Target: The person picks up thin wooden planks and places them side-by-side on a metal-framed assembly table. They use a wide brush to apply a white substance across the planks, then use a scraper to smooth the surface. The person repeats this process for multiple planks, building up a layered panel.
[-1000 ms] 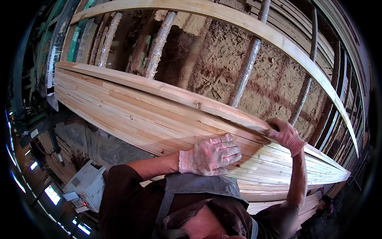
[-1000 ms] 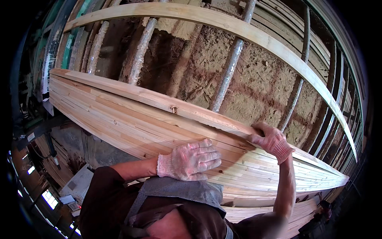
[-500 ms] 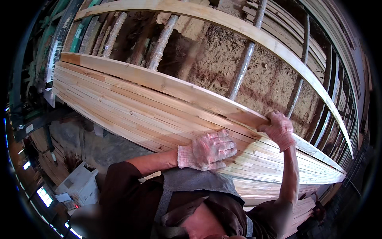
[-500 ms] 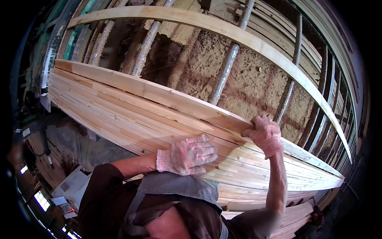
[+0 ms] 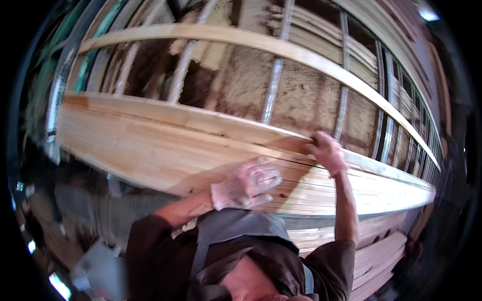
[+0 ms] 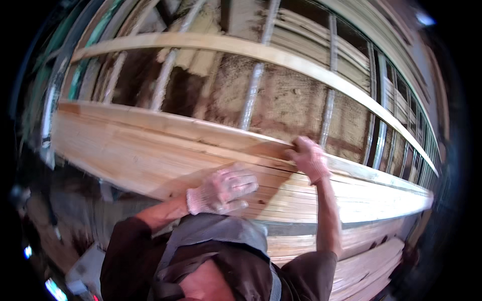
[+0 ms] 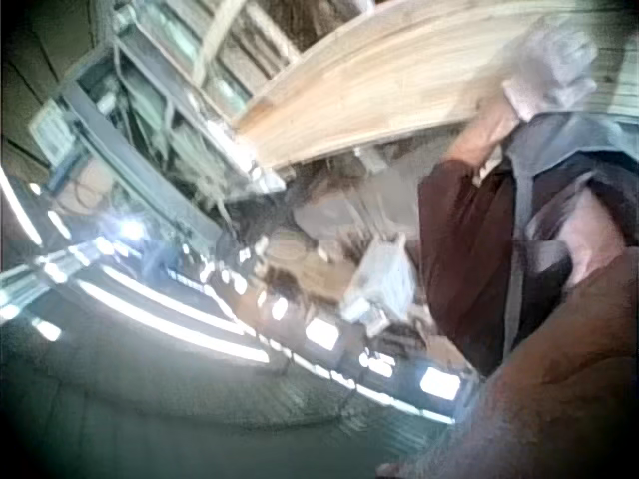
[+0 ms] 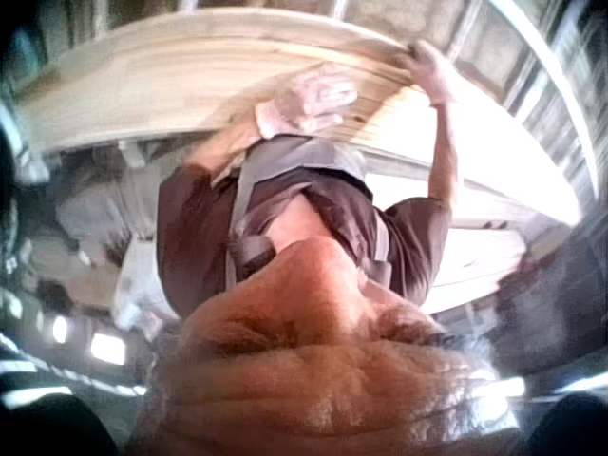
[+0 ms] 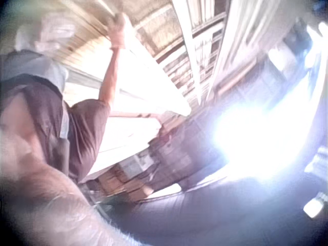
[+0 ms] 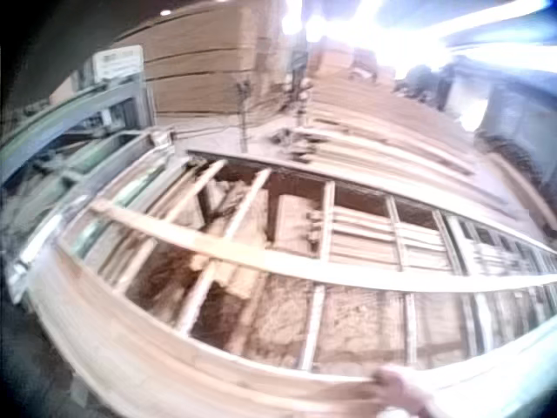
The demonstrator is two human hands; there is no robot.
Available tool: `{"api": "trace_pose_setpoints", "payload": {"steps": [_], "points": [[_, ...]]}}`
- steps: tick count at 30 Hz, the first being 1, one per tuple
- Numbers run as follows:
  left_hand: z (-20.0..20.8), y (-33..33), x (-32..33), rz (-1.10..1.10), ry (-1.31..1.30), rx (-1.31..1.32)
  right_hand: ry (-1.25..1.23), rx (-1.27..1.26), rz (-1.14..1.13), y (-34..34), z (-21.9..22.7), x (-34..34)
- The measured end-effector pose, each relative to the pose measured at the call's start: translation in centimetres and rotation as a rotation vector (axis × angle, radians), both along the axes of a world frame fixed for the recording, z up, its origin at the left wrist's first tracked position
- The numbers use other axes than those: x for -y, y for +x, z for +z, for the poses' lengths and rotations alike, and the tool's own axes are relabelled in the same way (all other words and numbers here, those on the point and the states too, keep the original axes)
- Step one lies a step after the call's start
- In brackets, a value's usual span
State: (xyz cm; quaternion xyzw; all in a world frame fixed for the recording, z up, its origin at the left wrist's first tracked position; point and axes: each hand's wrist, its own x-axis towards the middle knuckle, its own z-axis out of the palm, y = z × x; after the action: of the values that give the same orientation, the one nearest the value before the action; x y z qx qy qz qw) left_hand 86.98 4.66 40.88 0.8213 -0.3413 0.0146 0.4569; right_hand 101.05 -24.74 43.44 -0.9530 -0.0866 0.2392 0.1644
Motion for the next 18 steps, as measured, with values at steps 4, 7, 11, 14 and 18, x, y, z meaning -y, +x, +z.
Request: {"api": "trace_pose_setpoints", "payload": {"steps": [4, 7, 11, 14, 18], "points": [[1.3, 1.0, 1.7, -0.017, 0.008, 0.061, -0.064, 0.049, 0.08, -0.8, 1.6, 0.1], [1.2, 0.8, 2.0, 0.0, 0.015, 0.107, 0.03, 0.248, 0.05, -2.0, 1.6, 1.1], [1.2, 1.7, 1.7, -0.06, 0.124, 0.125, -0.038, 0.322, 0.072, -3.1, -1.6, 2.2], [2.6, 3.8, 0.8, 0.116, 0.293, 0.233, 0.015, 0.215, 0.033, -1.1, -2.1, 2.7], [3.9, 6.9, -2.4, 0.271, 0.568, 0.326, 0.194, -0.206, 0.048, 4.1, -0.2, 2.7]]}}
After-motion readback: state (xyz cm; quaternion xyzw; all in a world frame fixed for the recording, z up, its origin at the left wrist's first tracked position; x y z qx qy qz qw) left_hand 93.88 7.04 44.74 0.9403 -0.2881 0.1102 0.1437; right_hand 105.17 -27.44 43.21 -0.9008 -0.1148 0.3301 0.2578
